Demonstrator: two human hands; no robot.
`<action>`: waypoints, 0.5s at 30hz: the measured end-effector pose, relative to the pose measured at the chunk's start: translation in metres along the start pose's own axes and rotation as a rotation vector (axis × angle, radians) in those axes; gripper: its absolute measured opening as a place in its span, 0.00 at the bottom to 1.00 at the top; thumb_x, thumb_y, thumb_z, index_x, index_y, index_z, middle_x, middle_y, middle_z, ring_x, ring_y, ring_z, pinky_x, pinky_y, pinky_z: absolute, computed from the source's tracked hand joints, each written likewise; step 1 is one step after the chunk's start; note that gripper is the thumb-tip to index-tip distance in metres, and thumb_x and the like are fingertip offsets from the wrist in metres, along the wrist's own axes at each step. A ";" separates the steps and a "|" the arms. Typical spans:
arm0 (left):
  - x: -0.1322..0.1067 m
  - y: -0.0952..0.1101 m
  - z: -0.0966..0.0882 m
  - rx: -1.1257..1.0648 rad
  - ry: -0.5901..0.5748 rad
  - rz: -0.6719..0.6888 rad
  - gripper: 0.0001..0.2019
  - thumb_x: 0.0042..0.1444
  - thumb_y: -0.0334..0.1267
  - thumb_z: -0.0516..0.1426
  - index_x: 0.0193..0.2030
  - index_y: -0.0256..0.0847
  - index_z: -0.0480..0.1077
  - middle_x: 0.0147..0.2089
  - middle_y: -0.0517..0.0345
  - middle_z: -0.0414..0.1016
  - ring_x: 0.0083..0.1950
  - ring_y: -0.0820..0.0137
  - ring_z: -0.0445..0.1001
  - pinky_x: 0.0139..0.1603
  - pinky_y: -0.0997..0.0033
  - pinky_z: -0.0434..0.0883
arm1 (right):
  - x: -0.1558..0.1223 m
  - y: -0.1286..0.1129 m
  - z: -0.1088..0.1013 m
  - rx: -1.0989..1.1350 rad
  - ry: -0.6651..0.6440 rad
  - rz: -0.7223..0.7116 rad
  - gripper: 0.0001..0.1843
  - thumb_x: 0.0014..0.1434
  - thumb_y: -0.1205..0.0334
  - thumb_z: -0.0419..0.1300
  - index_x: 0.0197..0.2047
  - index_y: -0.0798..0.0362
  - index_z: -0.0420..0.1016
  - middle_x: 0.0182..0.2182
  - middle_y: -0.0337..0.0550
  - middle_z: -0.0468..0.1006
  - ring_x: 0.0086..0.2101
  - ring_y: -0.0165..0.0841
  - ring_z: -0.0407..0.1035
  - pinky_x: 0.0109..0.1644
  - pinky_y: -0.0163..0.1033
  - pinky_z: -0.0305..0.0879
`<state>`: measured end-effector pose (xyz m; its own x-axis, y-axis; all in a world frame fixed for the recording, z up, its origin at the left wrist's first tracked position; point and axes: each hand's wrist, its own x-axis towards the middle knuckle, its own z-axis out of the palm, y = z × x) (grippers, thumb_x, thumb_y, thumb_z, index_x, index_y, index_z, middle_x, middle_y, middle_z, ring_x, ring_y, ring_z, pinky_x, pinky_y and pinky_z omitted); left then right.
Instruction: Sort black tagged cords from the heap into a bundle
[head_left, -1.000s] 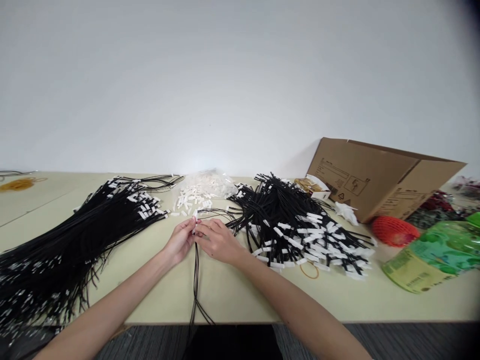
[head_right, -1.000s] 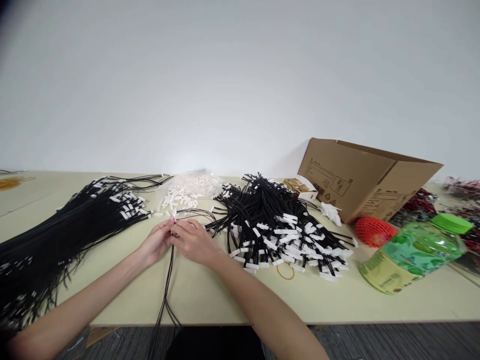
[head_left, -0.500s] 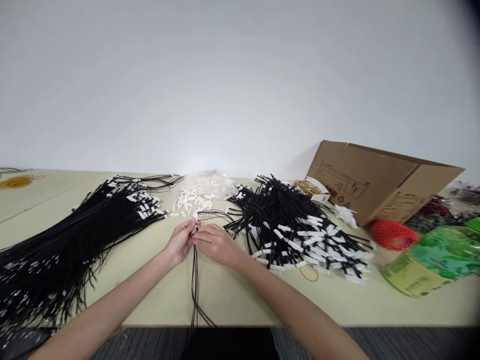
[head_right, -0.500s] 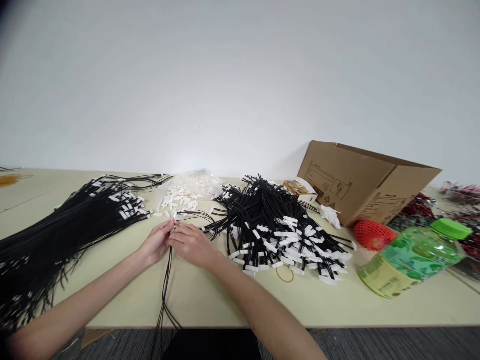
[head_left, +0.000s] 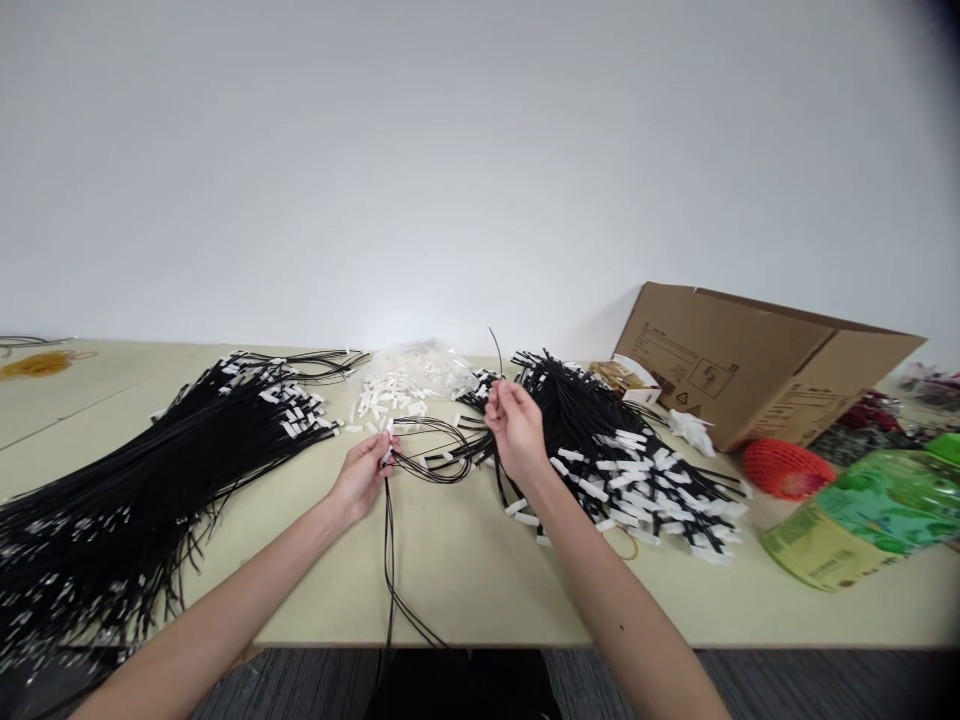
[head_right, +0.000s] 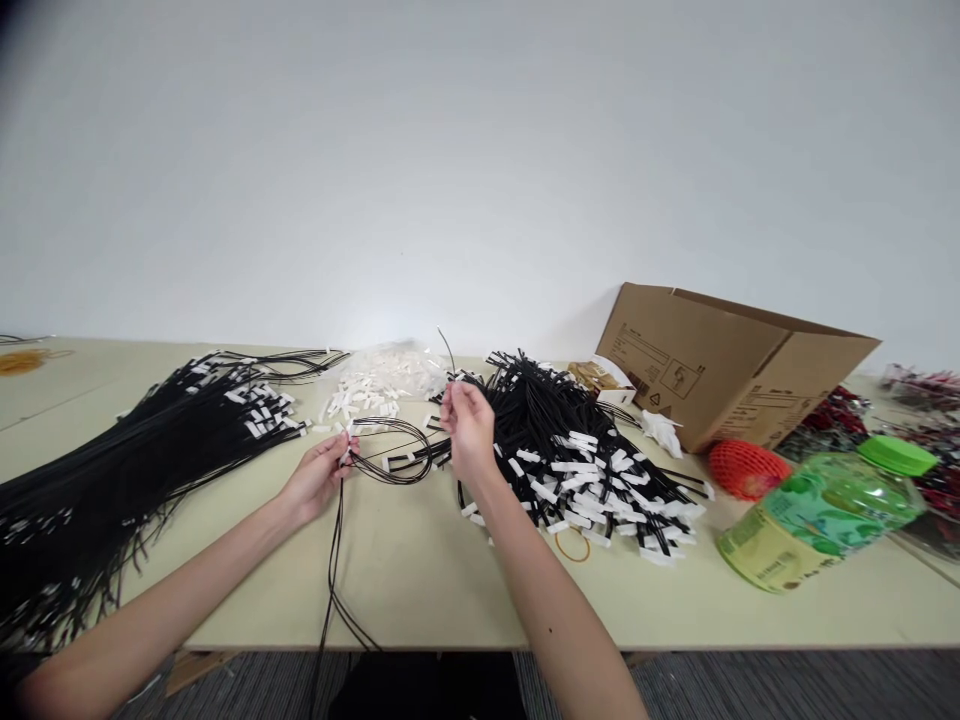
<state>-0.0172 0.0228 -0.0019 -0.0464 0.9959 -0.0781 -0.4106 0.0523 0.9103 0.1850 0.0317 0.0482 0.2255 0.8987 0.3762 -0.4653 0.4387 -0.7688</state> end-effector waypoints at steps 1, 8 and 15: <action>0.000 0.000 0.000 -0.002 0.001 0.000 0.10 0.45 0.38 0.61 0.28 0.31 0.71 0.24 0.58 0.68 0.21 0.81 0.60 0.16 0.85 0.54 | 0.002 -0.002 -0.003 -0.074 0.037 -0.063 0.12 0.50 0.53 0.60 0.33 0.53 0.69 0.24 0.35 0.66 0.19 0.21 0.57 0.18 0.28 0.53; -0.003 -0.002 0.002 0.000 -0.084 0.006 0.13 0.44 0.42 0.62 0.29 0.33 0.70 0.24 0.61 0.67 0.21 0.81 0.61 0.16 0.84 0.54 | -0.026 0.010 0.008 -0.867 -0.303 -0.616 0.10 0.58 0.62 0.53 0.31 0.53 0.74 0.22 0.39 0.66 0.26 0.28 0.59 0.31 0.35 0.57; -0.010 -0.001 0.007 0.025 -0.200 0.012 0.13 0.46 0.44 0.61 0.28 0.35 0.69 0.24 0.62 0.66 0.24 0.79 0.62 0.21 0.83 0.59 | -0.047 0.031 0.018 -1.109 -0.414 -0.770 0.12 0.58 0.63 0.53 0.24 0.54 0.69 0.20 0.38 0.65 0.25 0.29 0.56 0.30 0.34 0.53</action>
<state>-0.0099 0.0130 0.0013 0.1315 0.9912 0.0125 -0.3885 0.0399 0.9206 0.1449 0.0030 0.0162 -0.2429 0.4563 0.8560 0.6065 0.7602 -0.2331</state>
